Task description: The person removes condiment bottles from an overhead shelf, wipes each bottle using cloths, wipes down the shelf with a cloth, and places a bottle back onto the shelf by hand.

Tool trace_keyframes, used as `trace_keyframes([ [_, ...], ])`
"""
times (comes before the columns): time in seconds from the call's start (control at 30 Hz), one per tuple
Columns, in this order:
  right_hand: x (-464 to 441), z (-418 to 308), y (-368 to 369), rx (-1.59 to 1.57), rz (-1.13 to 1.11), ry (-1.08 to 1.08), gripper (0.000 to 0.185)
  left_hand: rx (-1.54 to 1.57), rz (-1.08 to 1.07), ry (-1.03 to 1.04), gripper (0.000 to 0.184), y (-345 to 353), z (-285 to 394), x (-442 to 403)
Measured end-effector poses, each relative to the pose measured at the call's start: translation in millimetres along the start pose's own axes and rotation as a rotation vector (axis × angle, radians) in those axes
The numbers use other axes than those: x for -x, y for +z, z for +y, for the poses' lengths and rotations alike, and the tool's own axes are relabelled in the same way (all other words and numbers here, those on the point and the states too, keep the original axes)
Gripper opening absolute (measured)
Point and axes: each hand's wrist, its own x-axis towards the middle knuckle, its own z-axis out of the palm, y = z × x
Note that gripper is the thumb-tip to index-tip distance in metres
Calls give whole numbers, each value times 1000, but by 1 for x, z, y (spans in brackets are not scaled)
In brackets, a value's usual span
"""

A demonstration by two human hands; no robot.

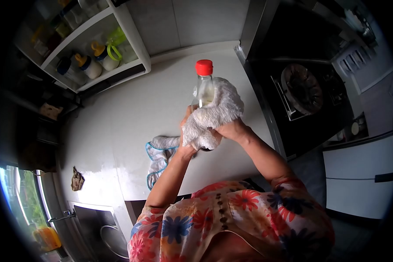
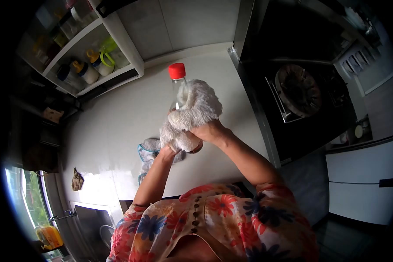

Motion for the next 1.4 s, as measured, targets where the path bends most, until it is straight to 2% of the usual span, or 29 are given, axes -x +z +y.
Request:
trace_keyframes([
  [0.03,-8,4,-4,160,-15,-114,37,151,-55,-29,56,1,1,3],
  [0.07,-12,1,-11,-380,-43,298,48,108,-83,-67,58,-2,7,9],
  [0.1,-16,6,-17,-642,-108,299,49,64,-112,-101,61,-4,22,9],
  [0.13,-18,13,-25,-905,-178,298,51,242,-193,-212,66,-3,32,8],
  [0.2,-19,12,-29,-1303,-262,270,52,346,-311,-230,66,-7,34,8],
  [0.27,-14,20,-27,-1014,-210,468,50,501,-412,-234,68,-8,41,7],
  [0.33,-6,45,-17,-1189,-76,553,46,619,-376,-274,75,-9,44,5],
  [0.37,-1,50,-20,-1218,-85,495,46,676,-356,-295,79,-11,45,4],
  [0.4,1,44,-26,-1246,-94,437,46,618,-355,-190,75,-16,43,-2],
  [0.43,3,37,-32,-1270,-108,377,47,582,-271,-173,73,-18,46,-6],
  [0.5,20,24,-32,-931,-206,110,66,519,-98,-147,69,-20,56,-7],
  [0.53,30,14,-17,-942,-159,59,73,529,21,-144,69,-14,58,-9],
  [0.57,31,3,2,-949,-107,6,80,507,41,-153,73,-11,57,-10],
  [0.6,20,-14,18,-586,101,200,82,483,55,-163,77,-8,56,-12],
  [0.67,0,-16,11,-359,20,232,79,472,33,-163,92,-4,44,-15],
  [0.7,-7,-14,7,-247,-24,245,78,469,5,-175,94,-5,43,-18],
  [0.73,-7,-11,3,-171,-59,279,68,466,-21,-189,95,-8,43,-21],
  [0.8,2,-4,-3,-302,-142,265,71,431,-63,-220,104,-23,48,-27],
  [0.83,9,2,-6,-367,-186,259,73,431,-48,-108,106,-31,55,-34],
  [0.9,35,25,2,-642,-215,263,75,548,-172,79,96,-48,62,-57],
  [0.97,37,23,1,-801,-358,417,75,663,-345,57,66,-42,88,-61],
  [1.03,35,30,1,-846,-407,383,73,693,-536,31,28,-44,94,-62],
  [1.07,35,36,4,-938,-392,370,73,672,-412,24,17,-38,99,-58],
  [1.13,26,13,1,-1001,-303,373,73,626,-290,11,18,-39,97,-60],
  [1.23,7,10,8,-89,-123,-19,66,450,-93,17,17,-29,94,-61],
  [1.27,-7,-5,9,-195,-125,92,59,359,-47,41,16,-26,89,-62],
  [1.37,-22,-8,49,-486,338,207,57,248,187,66,16,-6,75,-66],
  [1.4,-32,-13,43,-353,322,276,57,217,258,87,16,0,69,-68],
])
